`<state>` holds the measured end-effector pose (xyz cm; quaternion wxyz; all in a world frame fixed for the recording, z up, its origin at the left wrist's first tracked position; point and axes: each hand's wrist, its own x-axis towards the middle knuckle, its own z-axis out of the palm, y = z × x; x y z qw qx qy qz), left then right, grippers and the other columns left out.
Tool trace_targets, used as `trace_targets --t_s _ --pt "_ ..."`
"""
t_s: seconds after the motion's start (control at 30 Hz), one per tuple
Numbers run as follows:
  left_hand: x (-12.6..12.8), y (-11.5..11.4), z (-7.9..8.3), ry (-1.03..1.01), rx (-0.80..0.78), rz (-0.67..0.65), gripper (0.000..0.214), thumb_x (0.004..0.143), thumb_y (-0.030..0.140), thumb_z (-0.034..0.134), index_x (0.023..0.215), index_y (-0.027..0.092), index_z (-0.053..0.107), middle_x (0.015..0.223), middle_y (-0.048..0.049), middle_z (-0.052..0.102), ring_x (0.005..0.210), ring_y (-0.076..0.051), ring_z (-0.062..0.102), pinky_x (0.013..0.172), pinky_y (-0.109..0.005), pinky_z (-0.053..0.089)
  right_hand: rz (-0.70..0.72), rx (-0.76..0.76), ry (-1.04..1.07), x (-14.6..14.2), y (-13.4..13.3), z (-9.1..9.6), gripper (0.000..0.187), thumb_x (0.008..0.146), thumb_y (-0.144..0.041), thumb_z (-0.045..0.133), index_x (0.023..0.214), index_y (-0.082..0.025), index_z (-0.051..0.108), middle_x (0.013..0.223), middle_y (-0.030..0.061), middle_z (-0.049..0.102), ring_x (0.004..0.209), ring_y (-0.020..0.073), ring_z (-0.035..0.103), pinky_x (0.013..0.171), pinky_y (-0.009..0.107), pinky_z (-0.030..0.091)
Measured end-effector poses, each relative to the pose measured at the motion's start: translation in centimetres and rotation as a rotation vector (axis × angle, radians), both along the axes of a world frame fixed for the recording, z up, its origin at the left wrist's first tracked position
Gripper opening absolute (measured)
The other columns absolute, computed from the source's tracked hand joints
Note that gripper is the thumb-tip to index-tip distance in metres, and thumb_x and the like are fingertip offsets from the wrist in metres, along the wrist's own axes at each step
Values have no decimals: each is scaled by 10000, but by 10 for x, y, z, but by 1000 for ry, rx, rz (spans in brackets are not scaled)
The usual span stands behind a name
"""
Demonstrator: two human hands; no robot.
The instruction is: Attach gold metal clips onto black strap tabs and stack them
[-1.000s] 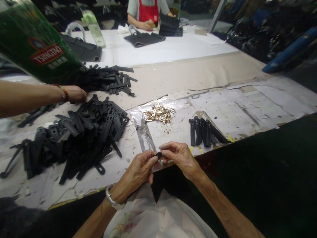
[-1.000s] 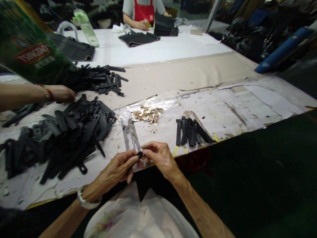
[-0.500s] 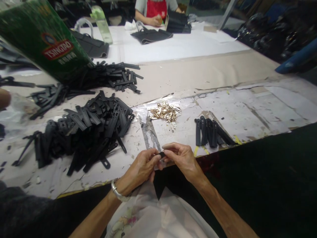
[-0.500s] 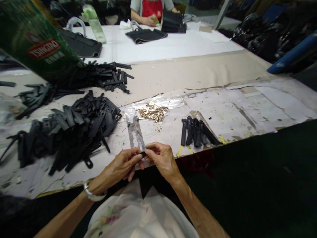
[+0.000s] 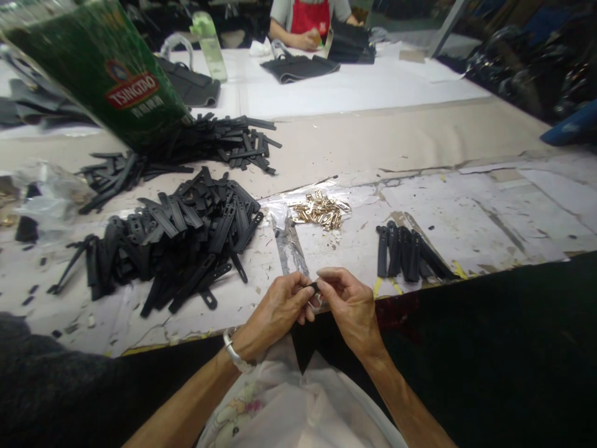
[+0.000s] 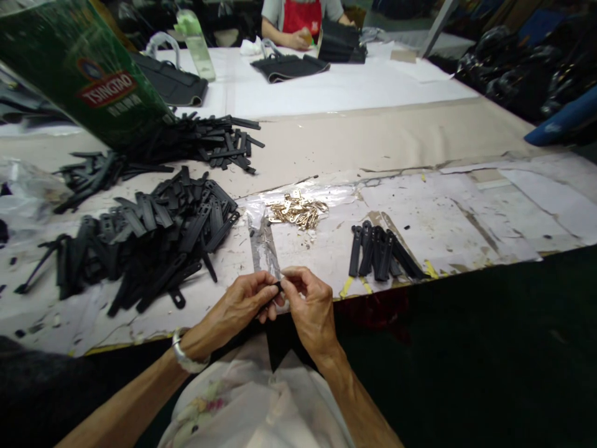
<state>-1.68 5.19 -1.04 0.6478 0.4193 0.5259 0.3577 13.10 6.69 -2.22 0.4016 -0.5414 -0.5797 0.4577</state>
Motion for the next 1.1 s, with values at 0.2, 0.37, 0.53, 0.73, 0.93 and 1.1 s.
trace_targets --t_s 0.2,0.37,0.53,0.73,0.93,1.1 --pt "8 0 13 -19 9 23 239 847 377 556 770 152 529 569 22 582 384 -48 435 394 -171 301 -54 -25 56 -1 -2 6 201 803 -308 647 960 -183 659 834 50 695 766 187 659 725 296 522" --pt "14 -8 13 -52 46 88 254 857 407 561 820 156 549 613 17 605 405 -50 453 407 -175 320 -51 -99 131 0 -6 10 184 818 -355 628 865 -177 637 699 12 647 619 148 611 581 246 489" --pt "21 -14 9 -139 25 155 242 839 383 591 848 141 583 700 -26 640 583 -113 593 598 -240 497 -38 -70 39 2 -12 15 199 860 -347 570 737 -191 588 595 -14 595 526 128 558 515 229 443" --pt "23 -15 11 -10 56 118 190 870 352 524 834 167 549 613 20 565 505 -92 499 471 -198 384 -78 84 -95 1 -19 16 192 864 -319 557 711 -209 593 617 9 614 558 157 582 565 262 458" --pt "30 -17 19 317 233 207 132 865 262 496 763 186 534 628 37 488 567 -98 457 554 -215 385 -145 162 -160 -5 -24 17 133 862 -301 545 775 -210 589 728 49 657 668 193 621 638 293 482" --pt "34 -13 13 176 122 187 159 887 321 474 812 186 510 586 38 518 516 -104 499 508 -218 399 -95 16 -21 -1 -14 18 153 860 -317 543 770 -198 576 657 13 622 568 150 587 538 243 466"
